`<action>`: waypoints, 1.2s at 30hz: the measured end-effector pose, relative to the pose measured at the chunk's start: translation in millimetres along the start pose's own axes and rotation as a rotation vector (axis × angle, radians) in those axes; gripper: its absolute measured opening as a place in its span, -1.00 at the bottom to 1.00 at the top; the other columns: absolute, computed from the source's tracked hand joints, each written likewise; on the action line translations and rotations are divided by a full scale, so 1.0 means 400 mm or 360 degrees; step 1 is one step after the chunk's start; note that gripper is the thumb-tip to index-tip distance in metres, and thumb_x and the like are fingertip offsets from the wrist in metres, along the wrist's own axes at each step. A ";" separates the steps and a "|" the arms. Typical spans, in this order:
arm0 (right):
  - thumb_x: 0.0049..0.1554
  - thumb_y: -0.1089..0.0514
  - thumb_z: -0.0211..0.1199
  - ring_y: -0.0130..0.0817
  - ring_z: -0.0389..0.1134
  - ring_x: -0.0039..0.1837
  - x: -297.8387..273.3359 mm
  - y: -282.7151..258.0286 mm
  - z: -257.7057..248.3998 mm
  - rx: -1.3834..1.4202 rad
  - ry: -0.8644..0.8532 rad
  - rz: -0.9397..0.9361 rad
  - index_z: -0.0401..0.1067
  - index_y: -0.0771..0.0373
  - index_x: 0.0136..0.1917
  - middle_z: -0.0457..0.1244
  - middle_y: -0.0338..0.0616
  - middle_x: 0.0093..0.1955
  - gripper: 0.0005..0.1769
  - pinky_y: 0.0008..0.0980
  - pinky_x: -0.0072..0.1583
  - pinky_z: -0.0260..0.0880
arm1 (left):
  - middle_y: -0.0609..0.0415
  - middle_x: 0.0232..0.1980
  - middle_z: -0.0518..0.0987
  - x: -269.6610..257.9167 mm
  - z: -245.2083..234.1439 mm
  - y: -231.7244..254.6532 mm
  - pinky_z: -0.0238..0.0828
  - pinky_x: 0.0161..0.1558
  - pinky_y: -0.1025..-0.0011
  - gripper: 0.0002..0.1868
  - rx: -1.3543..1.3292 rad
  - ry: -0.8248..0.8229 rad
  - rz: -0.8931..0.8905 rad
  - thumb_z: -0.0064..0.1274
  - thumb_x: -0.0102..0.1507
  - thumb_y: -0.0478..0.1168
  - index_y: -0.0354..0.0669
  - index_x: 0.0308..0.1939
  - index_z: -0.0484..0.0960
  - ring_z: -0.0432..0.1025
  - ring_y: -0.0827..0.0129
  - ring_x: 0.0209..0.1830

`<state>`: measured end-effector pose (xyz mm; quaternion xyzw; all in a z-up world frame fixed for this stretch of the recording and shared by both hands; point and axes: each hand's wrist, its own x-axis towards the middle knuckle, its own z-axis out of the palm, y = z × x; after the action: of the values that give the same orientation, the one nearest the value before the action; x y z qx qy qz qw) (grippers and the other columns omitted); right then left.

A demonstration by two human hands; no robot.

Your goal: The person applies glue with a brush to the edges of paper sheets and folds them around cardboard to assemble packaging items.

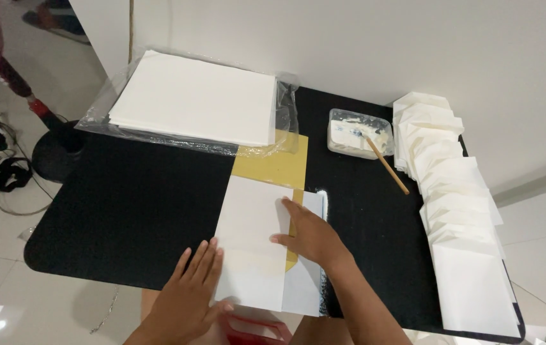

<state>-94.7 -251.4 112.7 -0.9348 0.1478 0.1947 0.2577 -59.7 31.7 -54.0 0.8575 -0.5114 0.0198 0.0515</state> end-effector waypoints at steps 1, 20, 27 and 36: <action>0.20 -0.14 0.28 0.11 -0.02 0.65 -0.003 -0.005 -0.003 0.0006 -0.0001 0.0005 -0.04 0.13 0.67 0.00 0.15 0.64 -0.07 0.06 0.57 0.09 | -0.37 0.60 0.00 0.018 -0.027 -0.005 -0.41 0.51 -0.13 0.02 0.0000 -0.0005 0.0006 -0.58 0.43 0.56 -0.25 0.58 0.00 -0.15 -0.16 0.62; 0.21 -0.09 0.29 0.11 0.01 0.64 -0.009 -0.021 -0.020 0.0033 0.0022 0.0017 -0.02 0.13 0.66 0.01 0.17 0.64 -0.10 0.08 0.54 0.13 | -0.27 0.69 -0.21 0.350 -0.195 -0.036 -0.59 0.61 0.01 0.05 -0.0012 -0.0570 -0.0199 -0.55 0.35 0.51 -0.23 0.63 -0.15 -0.38 -0.02 0.71; 0.09 -0.37 0.26 -0.11 0.05 0.61 0.064 0.072 0.054 0.0018 0.0044 0.0005 -0.16 -0.08 0.68 -0.12 -0.17 0.72 0.08 -0.05 0.38 0.28 | -0.34 0.64 -0.03 0.216 -0.009 -0.011 -0.20 0.52 0.02 -0.10 -0.0088 0.0243 0.0007 -0.30 0.42 0.35 -0.31 0.55 0.07 -0.16 -0.09 0.66; 0.12 -0.32 0.24 -0.15 0.03 0.62 0.039 0.042 0.039 0.0082 -0.0030 0.0119 -0.21 -0.15 0.69 -0.17 -0.22 0.74 0.05 -0.09 0.43 0.23 | -0.18 0.64 0.01 0.113 0.020 0.027 -0.29 0.52 -0.09 0.02 0.0196 0.0392 -0.0081 -0.29 0.30 0.56 -0.10 0.57 0.07 -0.14 -0.01 0.66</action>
<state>-91.8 -259.6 86.5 -0.9198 0.1852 0.2093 0.2755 -47.8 -13.7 -57.3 0.8629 -0.4772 0.1548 0.0615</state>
